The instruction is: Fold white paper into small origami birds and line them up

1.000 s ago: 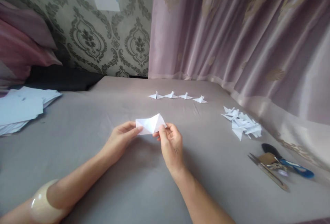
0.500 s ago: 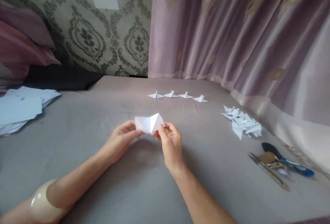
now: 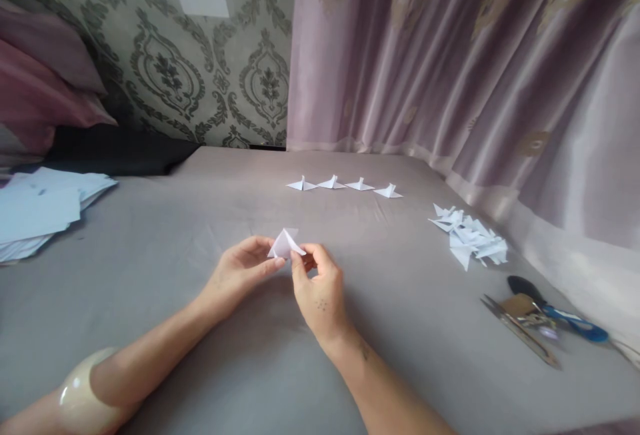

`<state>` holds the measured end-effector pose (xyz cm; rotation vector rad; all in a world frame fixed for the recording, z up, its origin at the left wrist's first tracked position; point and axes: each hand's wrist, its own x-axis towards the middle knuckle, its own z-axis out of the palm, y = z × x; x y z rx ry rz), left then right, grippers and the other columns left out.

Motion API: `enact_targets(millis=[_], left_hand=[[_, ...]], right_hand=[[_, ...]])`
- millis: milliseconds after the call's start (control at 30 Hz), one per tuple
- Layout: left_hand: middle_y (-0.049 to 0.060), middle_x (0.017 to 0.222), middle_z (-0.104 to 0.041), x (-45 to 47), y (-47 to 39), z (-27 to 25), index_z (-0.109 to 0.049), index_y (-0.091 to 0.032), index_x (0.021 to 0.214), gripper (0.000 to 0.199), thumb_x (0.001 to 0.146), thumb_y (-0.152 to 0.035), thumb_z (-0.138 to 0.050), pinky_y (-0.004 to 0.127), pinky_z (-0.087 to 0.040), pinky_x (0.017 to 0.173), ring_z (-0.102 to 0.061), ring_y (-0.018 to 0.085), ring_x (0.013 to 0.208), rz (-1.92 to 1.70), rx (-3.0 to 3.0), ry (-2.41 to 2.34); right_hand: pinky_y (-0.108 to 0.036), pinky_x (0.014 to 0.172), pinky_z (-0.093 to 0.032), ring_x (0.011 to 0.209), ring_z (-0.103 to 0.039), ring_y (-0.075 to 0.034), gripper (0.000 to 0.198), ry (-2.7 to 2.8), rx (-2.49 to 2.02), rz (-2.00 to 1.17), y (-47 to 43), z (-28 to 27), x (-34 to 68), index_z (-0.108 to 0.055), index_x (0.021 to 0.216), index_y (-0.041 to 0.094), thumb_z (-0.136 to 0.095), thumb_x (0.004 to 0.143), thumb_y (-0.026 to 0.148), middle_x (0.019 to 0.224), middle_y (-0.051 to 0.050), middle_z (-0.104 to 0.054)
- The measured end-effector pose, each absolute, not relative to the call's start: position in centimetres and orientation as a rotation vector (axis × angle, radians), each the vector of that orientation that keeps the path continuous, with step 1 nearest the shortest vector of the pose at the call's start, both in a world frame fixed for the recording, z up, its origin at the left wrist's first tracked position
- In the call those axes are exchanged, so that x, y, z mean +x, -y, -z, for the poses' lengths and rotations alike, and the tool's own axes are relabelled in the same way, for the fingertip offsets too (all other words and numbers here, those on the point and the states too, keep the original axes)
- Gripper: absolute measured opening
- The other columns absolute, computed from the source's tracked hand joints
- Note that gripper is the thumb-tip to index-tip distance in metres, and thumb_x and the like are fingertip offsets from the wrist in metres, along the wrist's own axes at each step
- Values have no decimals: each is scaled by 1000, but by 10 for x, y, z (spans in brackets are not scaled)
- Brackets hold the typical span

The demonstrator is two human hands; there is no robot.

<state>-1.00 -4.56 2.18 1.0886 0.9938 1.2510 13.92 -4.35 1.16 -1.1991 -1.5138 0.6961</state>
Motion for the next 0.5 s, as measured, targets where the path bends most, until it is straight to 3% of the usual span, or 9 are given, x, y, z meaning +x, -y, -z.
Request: enact_targets(millis=[233, 367, 500], left_hand=[[4, 81, -73, -11, 48, -23, -70, -15, 86, 12, 79, -24, -66, 24, -51, 75, -66, 14, 77, -1324, 1255, -1093], [4, 85, -74, -10, 48, -24, -72, -17, 90, 13, 82, -21, -62, 23, -53, 76, -67, 14, 78, -1374, 1354, -1041], [3, 83, -75, -11, 48, -20, -71, -17, 89, 13, 84, -21, -60, 24, -54, 78, -69, 16, 82, -1440, 1461, -1084]], right_hand=[[-26, 68, -50, 72, -60, -13, 9, 1658, -1040, -464, 45, -9, 135, -61, 86, 20, -53, 87, 15, 82, -3, -64], [-30, 80, -52, 92, -62, -17, 27, 1728, -949, -364, 46, -14, 138, -65, 101, 19, -46, 86, 7, 97, -7, -64], [-34, 92, -51, 106, -59, -20, 36, 1782, -900, -491, 49, -19, 144, -65, 115, 17, -44, 86, 9, 113, -10, -62]])
